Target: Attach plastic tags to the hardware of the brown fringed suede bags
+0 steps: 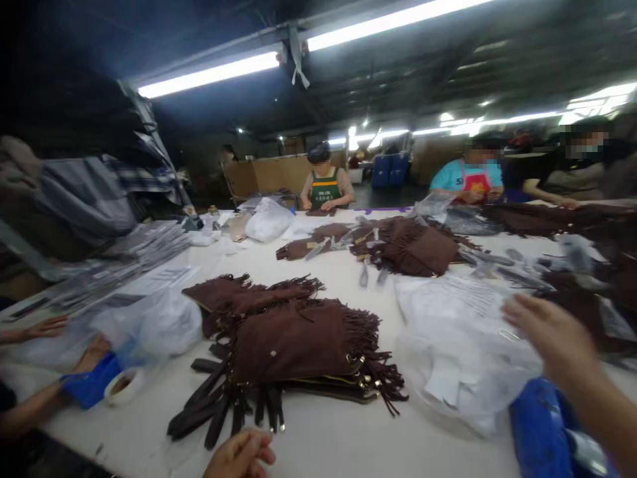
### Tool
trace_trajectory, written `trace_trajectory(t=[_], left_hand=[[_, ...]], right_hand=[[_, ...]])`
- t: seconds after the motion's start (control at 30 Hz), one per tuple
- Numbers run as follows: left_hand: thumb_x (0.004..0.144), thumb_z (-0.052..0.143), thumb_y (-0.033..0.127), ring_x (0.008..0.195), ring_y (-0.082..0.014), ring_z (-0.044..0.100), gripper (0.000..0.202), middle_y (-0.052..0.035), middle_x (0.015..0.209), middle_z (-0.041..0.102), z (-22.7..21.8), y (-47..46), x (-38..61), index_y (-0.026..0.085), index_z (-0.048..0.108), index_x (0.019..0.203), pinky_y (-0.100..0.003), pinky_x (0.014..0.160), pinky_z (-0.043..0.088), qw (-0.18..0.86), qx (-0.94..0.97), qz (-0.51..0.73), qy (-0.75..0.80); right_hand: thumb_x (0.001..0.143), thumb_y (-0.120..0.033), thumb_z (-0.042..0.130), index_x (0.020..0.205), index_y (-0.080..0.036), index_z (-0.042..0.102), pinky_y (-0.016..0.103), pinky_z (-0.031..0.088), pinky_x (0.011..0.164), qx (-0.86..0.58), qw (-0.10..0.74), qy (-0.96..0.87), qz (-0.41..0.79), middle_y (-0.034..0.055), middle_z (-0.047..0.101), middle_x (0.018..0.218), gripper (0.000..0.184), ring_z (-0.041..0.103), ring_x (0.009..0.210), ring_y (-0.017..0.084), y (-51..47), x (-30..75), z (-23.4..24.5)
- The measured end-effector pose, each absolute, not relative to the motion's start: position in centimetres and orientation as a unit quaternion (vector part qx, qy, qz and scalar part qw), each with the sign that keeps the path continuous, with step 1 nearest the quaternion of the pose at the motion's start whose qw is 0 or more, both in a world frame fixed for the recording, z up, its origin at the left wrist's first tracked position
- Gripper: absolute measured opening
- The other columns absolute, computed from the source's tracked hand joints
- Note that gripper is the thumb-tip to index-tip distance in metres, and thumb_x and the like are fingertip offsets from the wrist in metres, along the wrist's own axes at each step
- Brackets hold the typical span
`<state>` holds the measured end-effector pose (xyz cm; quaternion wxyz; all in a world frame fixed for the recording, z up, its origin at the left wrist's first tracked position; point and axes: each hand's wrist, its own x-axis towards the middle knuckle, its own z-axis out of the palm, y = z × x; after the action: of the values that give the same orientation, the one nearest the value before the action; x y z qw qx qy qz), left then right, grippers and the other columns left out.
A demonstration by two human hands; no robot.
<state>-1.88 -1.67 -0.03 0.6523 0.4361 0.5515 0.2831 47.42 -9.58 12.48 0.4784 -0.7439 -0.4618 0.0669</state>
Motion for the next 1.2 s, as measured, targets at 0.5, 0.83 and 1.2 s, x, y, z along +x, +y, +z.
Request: trace_trajectory(t=[0.5, 0.83, 1.2], left_hand=[[0.082, 0.046, 0.062, 0.049, -0.017, 0.061, 0.045, -0.002, 0.066, 0.063, 2.0, 8.7, -4.7, 0.018, 0.053, 0.087, -0.025, 0.044, 0.043, 0.47, 0.534, 0.355, 0.607], [0.074, 0.064, 0.022, 0.085, -0.0191, 0.059, 0.008, -0.0007, 0.087, 0.06, 3.2, 8.0, -9.0, 0.02, 0.058, 0.078, -0.029, 0.077, 0.043, 0.353, 0.723, 0.296, 0.515], [0.093, 0.041, 0.026, 0.087, -0.0255, 0.067, 0.024, -0.006, 0.102, 0.068, 3.7, 4.6, -10.2, 0.024, 0.046, 0.116, -0.032, 0.068, 0.043, 0.175, 0.782, 0.192, 0.567]], right_hand=[[0.085, -0.01, 0.058, 0.128, -0.016, 0.057, 0.045, 0.042, 0.1, -0.573, 0.213, -0.783, -0.118, 0.0126, 0.056, 0.137, 0.043, 0.051, 0.121, 0.031, 2.7, 17.6, 1.2], [0.088, -0.011, 0.051, 0.118, -0.019, 0.062, 0.042, 0.044, 0.096, -0.603, 0.228, -0.76, -0.083, 0.008, 0.062, 0.127, 0.033, 0.054, 0.114, 0.027, 1.8, 17.5, 1.0], [0.09, -0.02, 0.05, 0.137, -0.019, 0.044, 0.043, 0.041, 0.102, -0.606, 0.233, -0.76, -0.013, 0.0106, 0.048, 0.142, 0.047, 0.045, 0.126, 0.026, 1.2, 16.1, 2.2]])
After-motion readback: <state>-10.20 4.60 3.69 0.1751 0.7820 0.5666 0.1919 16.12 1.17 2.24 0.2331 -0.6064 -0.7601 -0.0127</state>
